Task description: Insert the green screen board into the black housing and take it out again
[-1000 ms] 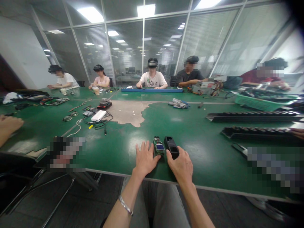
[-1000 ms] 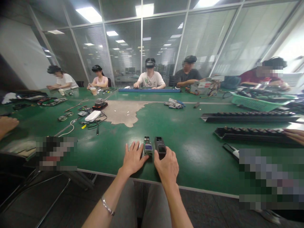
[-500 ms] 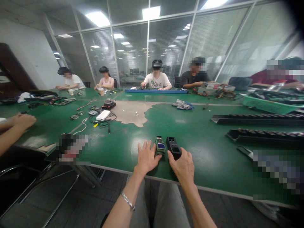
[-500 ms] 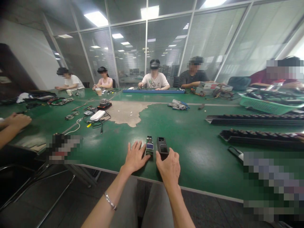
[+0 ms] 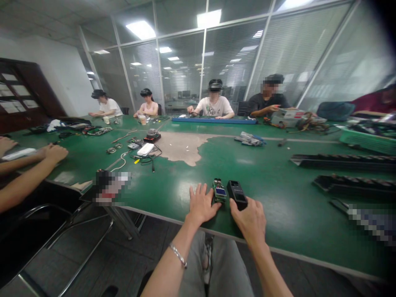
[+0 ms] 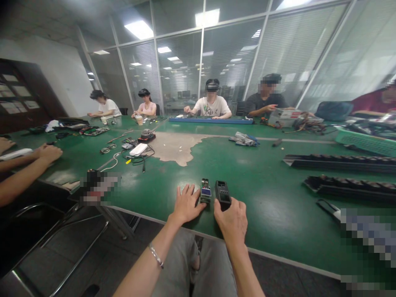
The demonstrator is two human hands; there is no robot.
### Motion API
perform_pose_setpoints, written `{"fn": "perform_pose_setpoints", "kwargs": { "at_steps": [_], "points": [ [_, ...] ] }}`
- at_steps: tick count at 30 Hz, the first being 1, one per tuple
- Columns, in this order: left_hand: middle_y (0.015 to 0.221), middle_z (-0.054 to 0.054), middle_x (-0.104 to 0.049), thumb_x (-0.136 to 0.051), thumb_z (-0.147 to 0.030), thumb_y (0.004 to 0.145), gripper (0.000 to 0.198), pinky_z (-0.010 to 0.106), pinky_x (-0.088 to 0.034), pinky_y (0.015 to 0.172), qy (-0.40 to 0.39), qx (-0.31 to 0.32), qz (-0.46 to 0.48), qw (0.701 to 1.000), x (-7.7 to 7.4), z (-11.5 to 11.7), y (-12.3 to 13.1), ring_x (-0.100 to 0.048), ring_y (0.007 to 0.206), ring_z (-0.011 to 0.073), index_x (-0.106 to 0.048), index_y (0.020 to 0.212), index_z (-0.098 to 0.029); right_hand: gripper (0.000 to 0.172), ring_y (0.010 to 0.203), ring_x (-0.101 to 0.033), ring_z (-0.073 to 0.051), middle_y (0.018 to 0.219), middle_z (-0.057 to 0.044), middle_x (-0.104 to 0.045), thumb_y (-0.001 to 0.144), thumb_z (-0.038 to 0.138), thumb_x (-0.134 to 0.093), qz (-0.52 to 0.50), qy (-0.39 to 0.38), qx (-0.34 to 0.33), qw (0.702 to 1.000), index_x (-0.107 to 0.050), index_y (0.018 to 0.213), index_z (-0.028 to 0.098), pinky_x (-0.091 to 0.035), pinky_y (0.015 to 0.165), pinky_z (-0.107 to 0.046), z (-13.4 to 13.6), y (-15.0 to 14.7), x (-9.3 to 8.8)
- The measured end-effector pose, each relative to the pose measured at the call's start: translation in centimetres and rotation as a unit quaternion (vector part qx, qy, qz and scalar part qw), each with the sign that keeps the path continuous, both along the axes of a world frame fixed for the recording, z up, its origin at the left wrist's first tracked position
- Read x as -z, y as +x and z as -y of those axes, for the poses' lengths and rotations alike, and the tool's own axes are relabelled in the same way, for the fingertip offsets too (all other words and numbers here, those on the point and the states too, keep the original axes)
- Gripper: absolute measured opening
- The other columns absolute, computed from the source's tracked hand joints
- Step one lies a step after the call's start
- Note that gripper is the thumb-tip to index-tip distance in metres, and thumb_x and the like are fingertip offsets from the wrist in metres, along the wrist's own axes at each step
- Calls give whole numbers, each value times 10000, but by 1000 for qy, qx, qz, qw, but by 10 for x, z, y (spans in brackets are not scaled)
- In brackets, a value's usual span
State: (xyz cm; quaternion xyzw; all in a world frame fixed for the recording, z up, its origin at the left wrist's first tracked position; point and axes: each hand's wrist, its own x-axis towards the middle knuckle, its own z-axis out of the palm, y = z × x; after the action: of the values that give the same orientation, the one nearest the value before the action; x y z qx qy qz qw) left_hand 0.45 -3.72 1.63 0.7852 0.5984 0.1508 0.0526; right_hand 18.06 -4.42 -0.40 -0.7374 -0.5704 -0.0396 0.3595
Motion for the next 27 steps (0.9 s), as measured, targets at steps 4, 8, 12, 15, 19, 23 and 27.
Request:
{"fn": "perform_pose_setpoints", "kwargs": {
  "at_steps": [4, 8, 12, 15, 19, 23, 27],
  "points": [
    [1575, 76, -350, -360, -660, 940, 633, 639, -114, 1179, -1, -1, -4, 1000, -1, 1, 0, -220, 1472, 343, -427, 1445, -285, 541, 969, -575, -307, 986, -169, -604, 809, 547, -576, -1, 12, -2, 1000, -614, 1111, 100, -450, 802, -392, 0, 0, 0],
    [1569, 77, -359, -377, -651, 938, 618, 638, -128, 1175, -6, -1, -2, 1000, -2, 1, 1, -234, 1466, 346, -438, 1435, -289, 492, 945, -581, -295, 962, -150, -606, 825, 547, -559, -1, 4, -5, 1000, -624, 1060, 120, -452, 786, -380, 1, 1, -1],
    [1579, 70, -346, -370, -655, 938, 629, 629, -125, 1179, -10, -2, -12, 1000, -2, -1, 4, -230, 1469, 342, -416, 1455, -299, 481, 940, -579, -280, 985, -145, -605, 838, 544, -547, -4, 10, -7, 1000, -620, 1070, 129, -449, 783, -369, 1, 3, -1],
    [1584, 65, -340, -369, -656, 937, 640, 618, -116, 1186, -9, -5, -21, 1000, -2, -2, 5, -221, 1473, 338, -401, 1470, -303, 485, 937, -575, -275, 992, -145, -607, 843, 551, -542, -8, 16, -12, 1000, -618, 1070, 129, -444, 780, -364, 0, 4, 0],
    [1578, 70, -353, -354, -652, 944, 636, 617, -124, 1185, -6, -2, -18, 1000, -1, -3, 6, -217, 1475, 337, -405, 1471, -299, 490, 902, -578, -261, 979, -137, -615, 862, 560, -525, -12, 8, -15, 1000, -618, 1082, 131, -438, 775, -356, 0, 6, 2],
    [1569, 74, -369, -362, -648, 944, 627, 621, -132, 1181, 3, -3, -8, 1000, 0, -3, 6, -239, 1468, 343, -419, 1462, -301, 519, 890, -582, -264, 971, -141, -629, 868, 593, -510, -23, 18, -16, 999, -627, 1078, 133, -433, 778, -360, -2, 8, 3],
    [1582, 62, -349, -366, -637, 945, 618, 617, -118, 1186, -2, -7, -13, 1000, 0, -3, 6, -231, 1472, 340, -411, 1467, -310, 545, 902, -590, -275, 952, -143, -655, 868, 632, -490, -56, 48, -18, 997, -647, 1043, 140, -429, 807, -372, -4, 8, -6]
  ]
}}
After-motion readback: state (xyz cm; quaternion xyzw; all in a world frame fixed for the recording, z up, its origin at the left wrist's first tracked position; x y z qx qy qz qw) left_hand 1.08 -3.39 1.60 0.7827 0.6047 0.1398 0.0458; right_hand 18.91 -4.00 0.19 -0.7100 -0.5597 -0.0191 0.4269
